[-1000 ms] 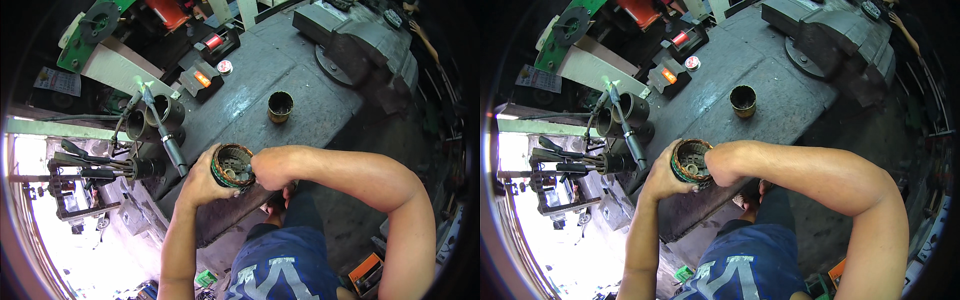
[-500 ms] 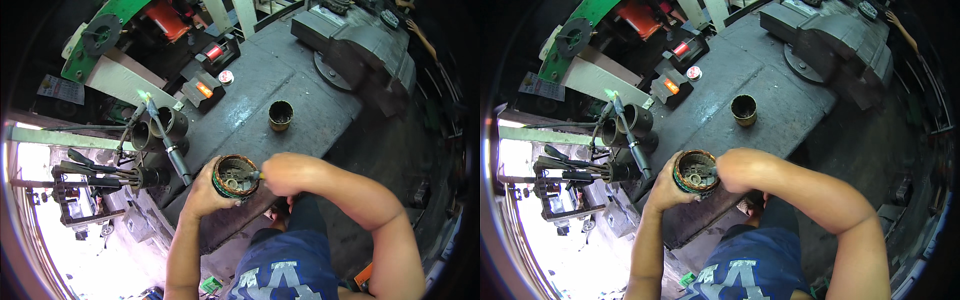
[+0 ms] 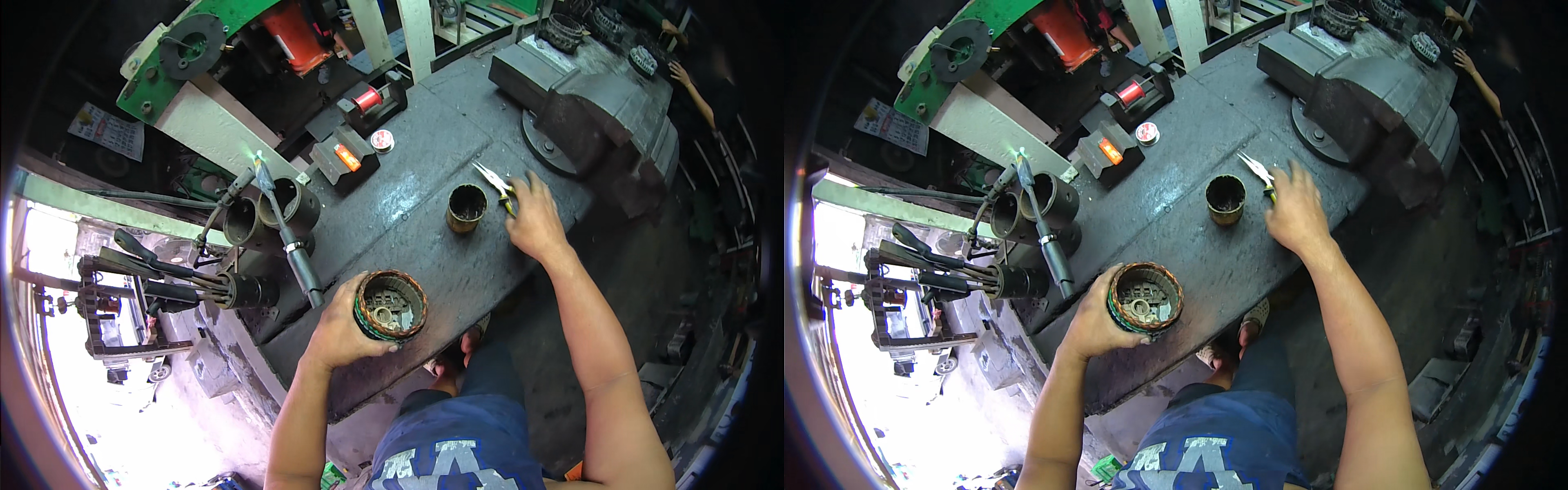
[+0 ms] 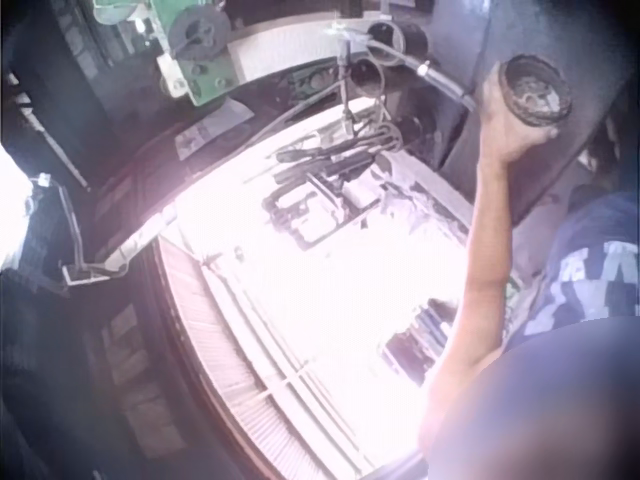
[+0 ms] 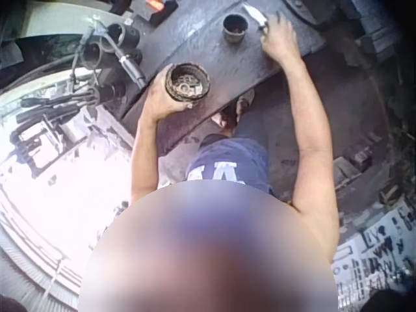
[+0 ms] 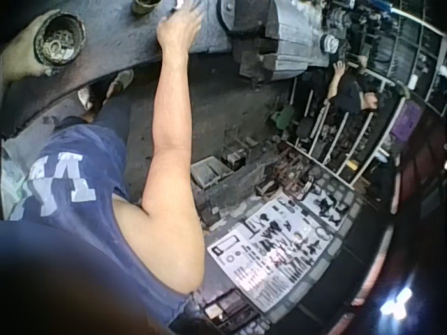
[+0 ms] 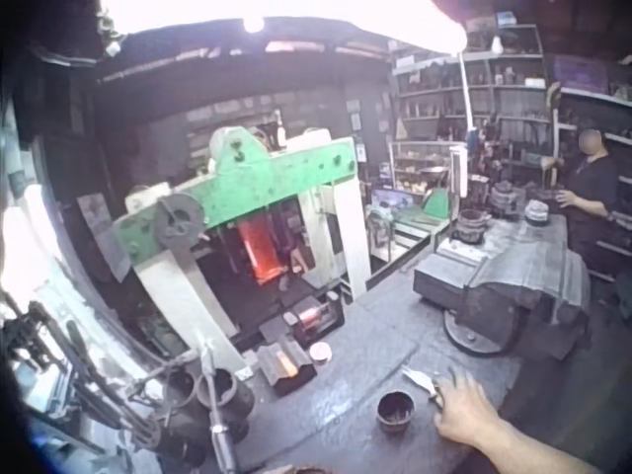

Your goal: The person uses pliers and a screwdriver to remove and adjust internal components of a cylindrical electrical part on a workbench. They repeatedly scrape and reposition parts inside the housing while holding the component steady.

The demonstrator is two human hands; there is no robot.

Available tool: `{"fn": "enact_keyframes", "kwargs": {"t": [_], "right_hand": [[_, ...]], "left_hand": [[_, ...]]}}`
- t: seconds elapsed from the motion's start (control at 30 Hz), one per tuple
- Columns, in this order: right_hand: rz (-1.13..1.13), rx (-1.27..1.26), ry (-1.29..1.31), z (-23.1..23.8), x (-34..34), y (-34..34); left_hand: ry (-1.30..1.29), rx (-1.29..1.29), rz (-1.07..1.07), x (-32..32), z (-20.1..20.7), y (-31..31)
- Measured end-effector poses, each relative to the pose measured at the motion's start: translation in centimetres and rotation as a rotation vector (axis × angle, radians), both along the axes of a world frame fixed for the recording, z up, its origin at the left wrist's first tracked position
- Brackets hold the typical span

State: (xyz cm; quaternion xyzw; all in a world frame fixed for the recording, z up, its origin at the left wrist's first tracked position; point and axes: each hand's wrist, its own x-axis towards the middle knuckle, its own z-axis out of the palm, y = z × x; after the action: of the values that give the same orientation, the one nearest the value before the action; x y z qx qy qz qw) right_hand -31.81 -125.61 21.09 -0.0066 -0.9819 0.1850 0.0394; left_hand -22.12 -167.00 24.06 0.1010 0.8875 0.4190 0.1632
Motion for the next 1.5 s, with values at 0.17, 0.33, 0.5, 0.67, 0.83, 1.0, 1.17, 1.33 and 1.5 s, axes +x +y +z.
{"fn": "enact_keyframes", "kwargs": {"t": [0.17,0.33,0.5,0.67,0.83,1.0,1.17,1.33,1.5], "right_hand": [[0.357,0.289,-0.228,1.8,-2.3,-2.8],[0.416,0.469,-0.394,0.5,-6.5,-4.8],[0.391,0.459,-0.202,2.8,-4.2,-5.8],[0.514,0.047,-0.444,6.9,4.0,-9.3],[0.916,0.165,-0.551,6.0,5.2,-15.3],[0.948,0.396,-0.691,4.6,4.6,-18.6],[0.958,0.479,-0.735,4.7,4.8,-19.7],[0.92,0.427,-0.685,4.1,5.1,-19.3],[0.959,0.473,-0.747,4.9,5.1,-20.3]], "left_hand": [[-0.048,0.036,0.046,0.4,-0.2,-0.1],[-0.027,-0.002,0.026,0.5,0.2,0.2],[-0.015,-0.005,0.019,0.5,0.1,-0.1],[-0.012,-0.045,0.008,0.7,0.1,-0.2],[-0.008,-0.077,-0.056,0.2,0.7,0.4],[-0.035,-0.13,-0.041,0.4,1.5,1.0],[-0.002,-0.161,-0.065,0.6,1.6,1.1],[-0.006,-0.12,-0.03,1.1,1.4,0.9],[0.005,-0.123,-0.034,1.4,1.1,0.8]]}}
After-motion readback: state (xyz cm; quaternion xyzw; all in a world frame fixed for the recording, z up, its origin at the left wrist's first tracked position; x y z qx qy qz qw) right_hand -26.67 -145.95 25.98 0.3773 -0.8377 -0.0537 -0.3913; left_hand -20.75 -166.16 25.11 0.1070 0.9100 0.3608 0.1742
